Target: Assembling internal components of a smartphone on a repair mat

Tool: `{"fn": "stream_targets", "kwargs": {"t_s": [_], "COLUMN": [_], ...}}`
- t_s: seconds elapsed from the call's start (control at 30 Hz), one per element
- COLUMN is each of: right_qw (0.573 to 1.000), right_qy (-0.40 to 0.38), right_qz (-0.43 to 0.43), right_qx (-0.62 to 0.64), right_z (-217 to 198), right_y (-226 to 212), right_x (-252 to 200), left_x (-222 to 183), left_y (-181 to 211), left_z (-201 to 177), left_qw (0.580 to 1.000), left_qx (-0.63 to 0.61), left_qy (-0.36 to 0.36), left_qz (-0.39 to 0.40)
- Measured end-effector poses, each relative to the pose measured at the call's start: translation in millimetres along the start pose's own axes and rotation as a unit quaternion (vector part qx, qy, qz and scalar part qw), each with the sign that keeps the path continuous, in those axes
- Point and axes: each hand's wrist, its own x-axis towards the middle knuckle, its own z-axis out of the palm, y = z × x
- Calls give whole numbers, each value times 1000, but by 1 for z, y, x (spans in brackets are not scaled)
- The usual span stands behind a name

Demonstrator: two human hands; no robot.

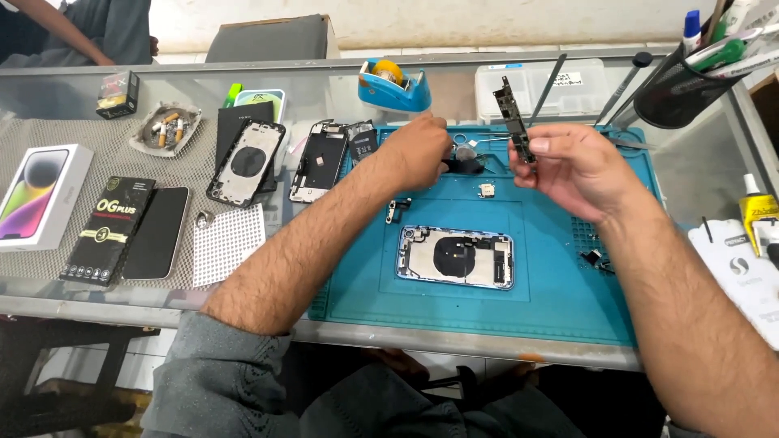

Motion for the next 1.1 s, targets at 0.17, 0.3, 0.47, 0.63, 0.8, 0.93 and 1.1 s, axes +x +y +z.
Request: {"fn": "stream_targets", "kwargs": {"t_s": [0.17,0.3,0.47,0.63,0.8,0.93,1.1], "right_qw": [1000,999,999,995,992,988,965], "right_qy": [1,-1,-17,-55,24,-13,-12], "right_qz": [5,11,49,78,42,5,-39], "right_qx": [17,33,10,-34,-120,-155,-259], "right_z": [0,0,-8,-10,1,-12,-14], "right_y": [-2,-2,-6,-3,4,16,20], "right_x": [-1,0,2,2,0,6,13], "left_x": [-8,-19,-66,-148,-218,-251,-277], "left_y": [-1,-9,4,29,32,34,39], "left_z": [-17,-28,-67,-101,-77,-47,-16], "left_qw": [994,978,949,896,688,569,406], "left_qx": [-107,-201,-235,-275,-583,-650,-801], "left_qy": [14,62,210,347,415,449,407], "left_qz": [-7,0,16,-28,-125,-228,-166]}}
